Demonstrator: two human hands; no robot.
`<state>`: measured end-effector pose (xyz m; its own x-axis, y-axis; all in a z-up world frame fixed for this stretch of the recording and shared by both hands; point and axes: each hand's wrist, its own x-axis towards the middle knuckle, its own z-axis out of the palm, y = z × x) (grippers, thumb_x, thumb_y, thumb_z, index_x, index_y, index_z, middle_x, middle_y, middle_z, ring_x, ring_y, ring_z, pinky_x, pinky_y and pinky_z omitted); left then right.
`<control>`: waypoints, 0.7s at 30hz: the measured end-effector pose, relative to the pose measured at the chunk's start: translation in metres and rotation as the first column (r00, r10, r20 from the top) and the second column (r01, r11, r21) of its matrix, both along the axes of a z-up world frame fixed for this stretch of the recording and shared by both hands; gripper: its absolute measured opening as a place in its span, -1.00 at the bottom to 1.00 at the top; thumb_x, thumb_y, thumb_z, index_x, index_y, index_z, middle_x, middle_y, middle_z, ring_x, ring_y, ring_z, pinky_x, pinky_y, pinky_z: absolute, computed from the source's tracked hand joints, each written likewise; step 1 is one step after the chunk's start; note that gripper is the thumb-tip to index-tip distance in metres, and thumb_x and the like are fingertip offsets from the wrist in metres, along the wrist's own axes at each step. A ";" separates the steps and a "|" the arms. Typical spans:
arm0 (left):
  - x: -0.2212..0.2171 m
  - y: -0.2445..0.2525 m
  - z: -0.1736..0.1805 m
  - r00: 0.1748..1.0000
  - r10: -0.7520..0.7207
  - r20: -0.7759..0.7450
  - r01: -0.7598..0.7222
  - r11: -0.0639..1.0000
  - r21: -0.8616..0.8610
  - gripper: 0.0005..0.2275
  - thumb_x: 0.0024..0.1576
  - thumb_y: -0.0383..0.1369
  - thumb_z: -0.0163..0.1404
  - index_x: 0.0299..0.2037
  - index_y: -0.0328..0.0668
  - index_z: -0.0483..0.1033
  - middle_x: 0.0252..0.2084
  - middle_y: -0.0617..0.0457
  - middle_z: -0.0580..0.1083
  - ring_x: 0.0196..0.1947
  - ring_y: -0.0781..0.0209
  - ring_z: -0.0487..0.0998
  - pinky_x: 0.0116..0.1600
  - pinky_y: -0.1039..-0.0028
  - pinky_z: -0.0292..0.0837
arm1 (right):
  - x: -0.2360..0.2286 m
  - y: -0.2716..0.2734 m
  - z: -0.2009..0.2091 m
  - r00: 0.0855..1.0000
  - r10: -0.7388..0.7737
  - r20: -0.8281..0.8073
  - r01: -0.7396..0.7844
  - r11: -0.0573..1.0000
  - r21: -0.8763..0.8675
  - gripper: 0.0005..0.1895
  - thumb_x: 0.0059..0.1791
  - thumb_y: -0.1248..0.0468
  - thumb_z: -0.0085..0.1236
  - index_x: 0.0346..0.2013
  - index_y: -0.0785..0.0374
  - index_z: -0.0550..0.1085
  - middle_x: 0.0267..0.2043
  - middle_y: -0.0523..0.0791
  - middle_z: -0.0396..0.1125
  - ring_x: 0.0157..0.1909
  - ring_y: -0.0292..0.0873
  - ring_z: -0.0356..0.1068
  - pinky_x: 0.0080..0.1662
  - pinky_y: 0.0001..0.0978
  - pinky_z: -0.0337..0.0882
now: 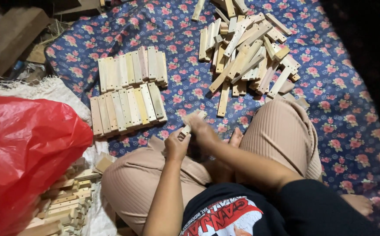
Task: The person is sorting and stacking small wooden slats into organized piles while sitting on the floor.
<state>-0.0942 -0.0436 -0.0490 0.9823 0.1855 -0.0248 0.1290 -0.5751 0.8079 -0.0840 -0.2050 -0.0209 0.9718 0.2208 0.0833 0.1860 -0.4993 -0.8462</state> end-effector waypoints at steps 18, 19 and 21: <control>-0.004 0.001 0.018 0.996 0.001 -0.092 0.001 1.000 0.015 -0.67 -0.14 -0.30 0.32 -0.13 -0.03 0.68 -0.42 0.08 0.61 -0.32 0.17 0.68 -0.17 0.36 0.62 | -0.011 0.014 0.148 0.643 -0.141 -0.753 0.305 0.949 0.083 -0.27 0.01 -0.19 -0.23 0.43 0.02 0.18 0.52 -0.17 0.06 0.45 -0.06 0.16 0.34 -0.15 0.26; -0.002 -0.001 0.022 0.996 -0.005 -0.084 0.006 1.000 0.016 -0.67 -0.14 -0.30 0.32 -0.13 -0.03 0.68 -0.42 0.08 0.61 -0.32 0.17 0.68 -0.17 0.36 0.62 | 0.019 0.003 0.062 0.649 -0.144 -0.747 0.310 0.947 0.086 -0.27 0.01 -0.19 -0.23 0.43 0.02 0.18 0.52 -0.17 0.06 0.45 -0.06 0.16 0.34 -0.15 0.26; -0.005 -0.005 0.029 0.996 0.003 -0.084 -0.008 0.998 -0.057 -0.66 -0.13 -0.37 0.31 -0.11 -0.14 0.68 -0.42 -0.01 0.62 -0.33 0.10 0.68 -0.21 0.33 0.61 | 0.047 -0.055 -0.097 0.918 0.058 0.393 0.094 0.929 -0.357 -0.52 0.05 0.43 -0.15 0.28 0.39 0.36 0.28 0.20 0.29 0.35 0.17 0.25 0.36 -0.21 0.26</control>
